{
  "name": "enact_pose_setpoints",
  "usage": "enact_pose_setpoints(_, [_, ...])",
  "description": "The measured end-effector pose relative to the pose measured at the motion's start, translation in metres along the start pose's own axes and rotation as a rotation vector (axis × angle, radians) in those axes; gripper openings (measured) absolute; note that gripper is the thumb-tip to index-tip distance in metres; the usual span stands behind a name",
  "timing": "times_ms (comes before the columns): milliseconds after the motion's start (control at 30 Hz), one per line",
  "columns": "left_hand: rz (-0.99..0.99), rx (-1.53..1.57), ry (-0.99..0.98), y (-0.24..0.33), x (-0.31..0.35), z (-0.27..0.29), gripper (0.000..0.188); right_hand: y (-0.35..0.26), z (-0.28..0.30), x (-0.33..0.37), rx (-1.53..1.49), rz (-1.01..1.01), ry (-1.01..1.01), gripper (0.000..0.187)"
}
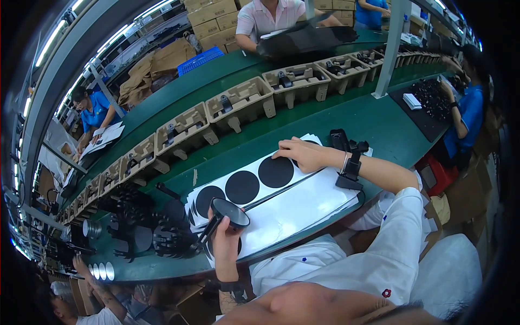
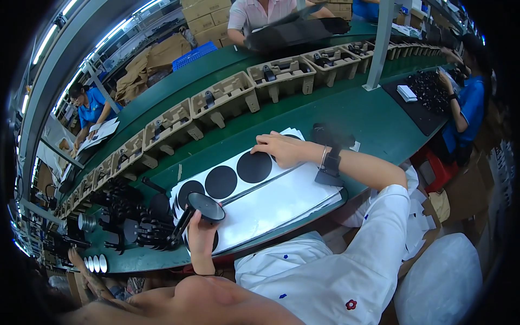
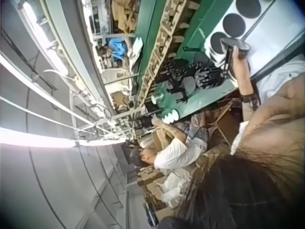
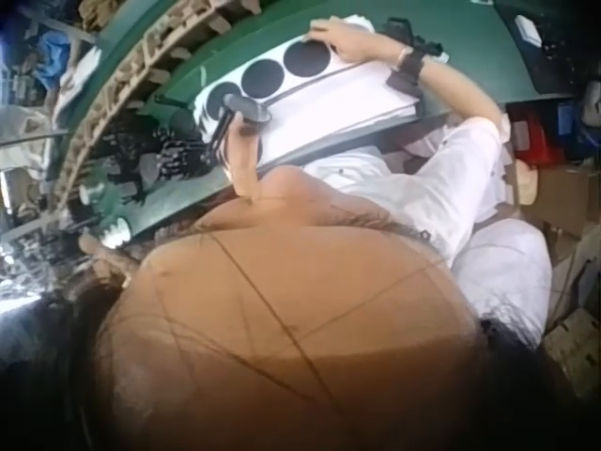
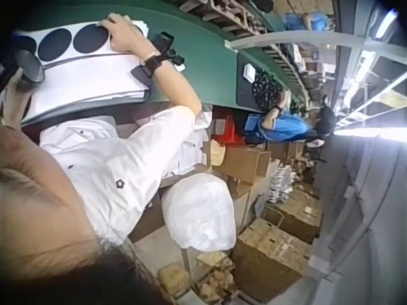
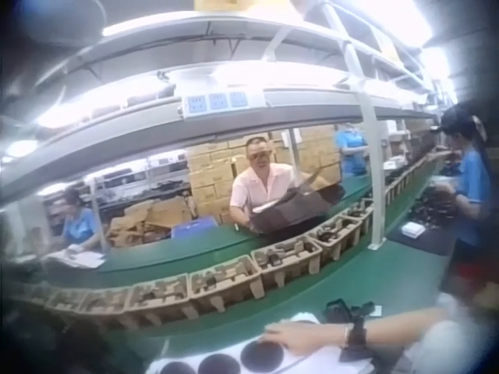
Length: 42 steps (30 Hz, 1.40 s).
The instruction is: The person peels a black circular sticker from a sheet by hand and presses it onto the base of a black plastic stand. This process is repeated for several stands, which are then placed into a cardboard tray on the assembly line.
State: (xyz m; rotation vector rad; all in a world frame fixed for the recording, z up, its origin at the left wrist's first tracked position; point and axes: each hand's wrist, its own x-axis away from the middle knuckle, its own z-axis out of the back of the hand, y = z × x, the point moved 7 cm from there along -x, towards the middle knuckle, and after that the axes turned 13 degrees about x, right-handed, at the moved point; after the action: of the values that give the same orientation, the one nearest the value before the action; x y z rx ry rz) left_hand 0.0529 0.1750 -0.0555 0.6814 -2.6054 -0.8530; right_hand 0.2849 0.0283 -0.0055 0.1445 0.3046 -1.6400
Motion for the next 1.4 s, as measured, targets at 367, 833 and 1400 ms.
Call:
enact_pose_setpoints(367, [-0.026, 0.004, 0.052, 0.002, -0.005, 0.013, 0.037, 0.003, 0.015, 0.009, 0.038, 0.045, 0.040, 0.028])
enact_pose_setpoints(833, [-0.019, -0.001, 0.061, 0.013, 0.005, 0.007, 0.065, 0.014, 0.071, 0.198, -0.158, -0.775, 0.970, 0.014])
enact_pose_setpoints(1400, [-0.025, -0.001, -0.349, 0.004, 0.031, -0.064, 0.087, -0.153, -0.005, 0.034, -1.609, -0.608, 0.580, 0.016])
